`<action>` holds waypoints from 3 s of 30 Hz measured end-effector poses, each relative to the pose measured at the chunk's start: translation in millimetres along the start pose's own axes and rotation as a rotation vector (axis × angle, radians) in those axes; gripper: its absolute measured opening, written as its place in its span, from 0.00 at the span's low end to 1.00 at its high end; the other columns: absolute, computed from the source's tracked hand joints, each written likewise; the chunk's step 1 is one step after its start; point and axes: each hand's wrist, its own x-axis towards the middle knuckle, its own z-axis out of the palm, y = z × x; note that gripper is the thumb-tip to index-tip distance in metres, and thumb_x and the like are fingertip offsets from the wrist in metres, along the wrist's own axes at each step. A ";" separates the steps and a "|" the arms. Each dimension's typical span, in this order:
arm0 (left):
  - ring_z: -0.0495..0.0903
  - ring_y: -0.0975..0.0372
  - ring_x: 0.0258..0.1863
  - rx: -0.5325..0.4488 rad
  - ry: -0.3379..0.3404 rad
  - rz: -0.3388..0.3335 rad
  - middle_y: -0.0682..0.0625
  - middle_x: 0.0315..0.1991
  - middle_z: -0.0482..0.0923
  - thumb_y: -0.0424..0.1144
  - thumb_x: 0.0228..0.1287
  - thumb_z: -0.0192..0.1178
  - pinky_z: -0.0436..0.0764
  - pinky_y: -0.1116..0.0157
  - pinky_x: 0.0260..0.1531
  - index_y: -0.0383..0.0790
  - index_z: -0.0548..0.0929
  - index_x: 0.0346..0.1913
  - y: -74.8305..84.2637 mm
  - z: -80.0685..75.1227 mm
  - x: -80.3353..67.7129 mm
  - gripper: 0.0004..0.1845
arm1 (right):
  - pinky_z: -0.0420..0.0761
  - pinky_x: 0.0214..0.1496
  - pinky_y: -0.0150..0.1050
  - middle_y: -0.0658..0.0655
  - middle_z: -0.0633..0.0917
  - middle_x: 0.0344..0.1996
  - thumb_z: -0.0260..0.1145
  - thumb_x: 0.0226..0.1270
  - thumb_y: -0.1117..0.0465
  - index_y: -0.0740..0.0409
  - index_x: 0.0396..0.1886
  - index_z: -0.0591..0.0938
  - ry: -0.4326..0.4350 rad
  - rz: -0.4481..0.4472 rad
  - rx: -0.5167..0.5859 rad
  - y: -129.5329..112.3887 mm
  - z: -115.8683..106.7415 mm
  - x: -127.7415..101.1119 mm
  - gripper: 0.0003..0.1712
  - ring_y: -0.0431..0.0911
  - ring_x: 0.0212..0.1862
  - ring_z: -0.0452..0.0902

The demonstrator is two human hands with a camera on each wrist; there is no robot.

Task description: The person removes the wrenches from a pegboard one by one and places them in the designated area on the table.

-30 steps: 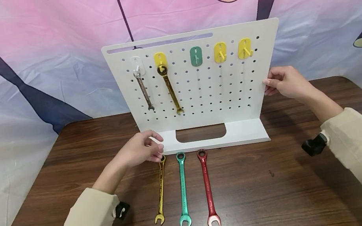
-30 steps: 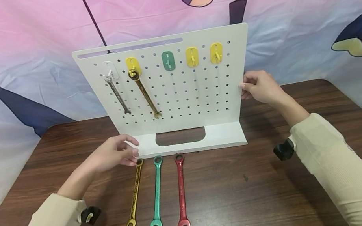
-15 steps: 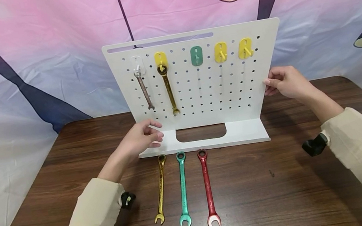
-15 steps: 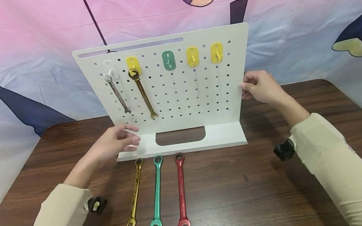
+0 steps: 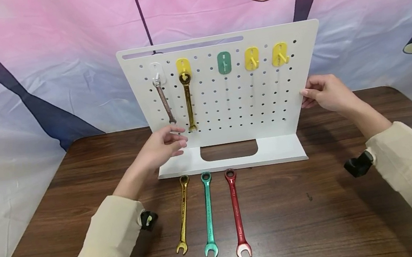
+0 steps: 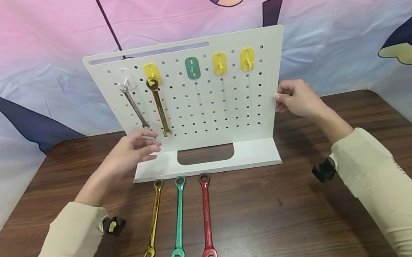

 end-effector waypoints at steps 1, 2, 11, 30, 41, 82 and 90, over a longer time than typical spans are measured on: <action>0.71 0.46 0.52 -0.014 0.004 0.003 0.33 0.53 0.70 0.27 0.67 0.49 0.78 0.58 0.49 0.31 0.66 0.59 1.5 0.0 0.3 0.19 | 0.83 0.30 0.34 0.64 0.83 0.28 0.54 0.68 0.66 0.76 0.32 0.73 0.001 0.000 -0.001 -0.1 0.0 0.0 0.13 0.44 0.27 0.80; 0.71 0.47 0.53 -0.026 0.010 0.004 0.34 0.53 0.70 0.28 0.67 0.49 0.78 0.59 0.49 0.31 0.66 0.59 2.7 0.1 0.7 0.19 | 0.83 0.30 0.33 0.64 0.83 0.28 0.54 0.68 0.66 0.76 0.32 0.73 0.002 -0.001 -0.002 -0.2 0.0 0.0 0.13 0.44 0.27 0.80; 0.70 0.51 0.55 -0.032 0.049 0.028 0.37 0.54 0.70 0.30 0.67 0.49 0.76 0.62 0.51 0.33 0.65 0.60 16.2 1.8 4.9 0.19 | 0.83 0.29 0.33 0.64 0.83 0.29 0.54 0.68 0.66 0.76 0.32 0.74 0.001 -0.002 -0.012 0.3 0.1 0.2 0.13 0.42 0.26 0.80; 0.70 0.54 0.56 -0.003 0.081 0.092 0.40 0.58 0.68 0.32 0.68 0.50 0.72 0.63 0.55 0.36 0.62 0.63 44.8 2.1 15.3 0.22 | 0.83 0.29 0.33 0.66 0.83 0.30 0.54 0.68 0.66 0.75 0.32 0.74 0.007 -0.005 -0.024 -0.1 0.3 -0.2 0.12 0.43 0.26 0.80; 0.67 0.55 0.58 0.008 0.127 0.110 0.42 0.59 0.67 0.33 0.67 0.51 0.71 0.62 0.57 0.37 0.60 0.64 61.3 1.8 17.1 0.24 | 0.83 0.30 0.35 0.64 0.83 0.28 0.55 0.68 0.67 0.75 0.31 0.74 0.014 -0.006 -0.010 -0.1 0.6 -1.0 0.12 0.46 0.27 0.80; 0.75 0.54 0.39 -0.075 0.227 0.163 0.40 0.39 0.74 0.35 0.69 0.48 0.82 0.63 0.39 0.35 0.66 0.48 65.3 14.1 13.8 0.09 | 0.83 0.29 0.33 0.64 0.82 0.27 0.54 0.68 0.67 0.75 0.30 0.73 0.016 -0.006 -0.011 -1.5 0.9 -2.2 0.12 0.41 0.25 0.79; 0.75 0.54 0.39 -0.086 0.222 0.169 0.41 0.39 0.74 0.33 0.69 0.48 0.82 0.63 0.38 0.35 0.65 0.49 66.4 14.7 10.8 0.09 | 0.83 0.30 0.33 0.64 0.82 0.28 0.54 0.68 0.67 0.74 0.31 0.74 0.014 -0.001 -0.040 -1.3 1.1 -1.0 0.11 0.49 0.29 0.81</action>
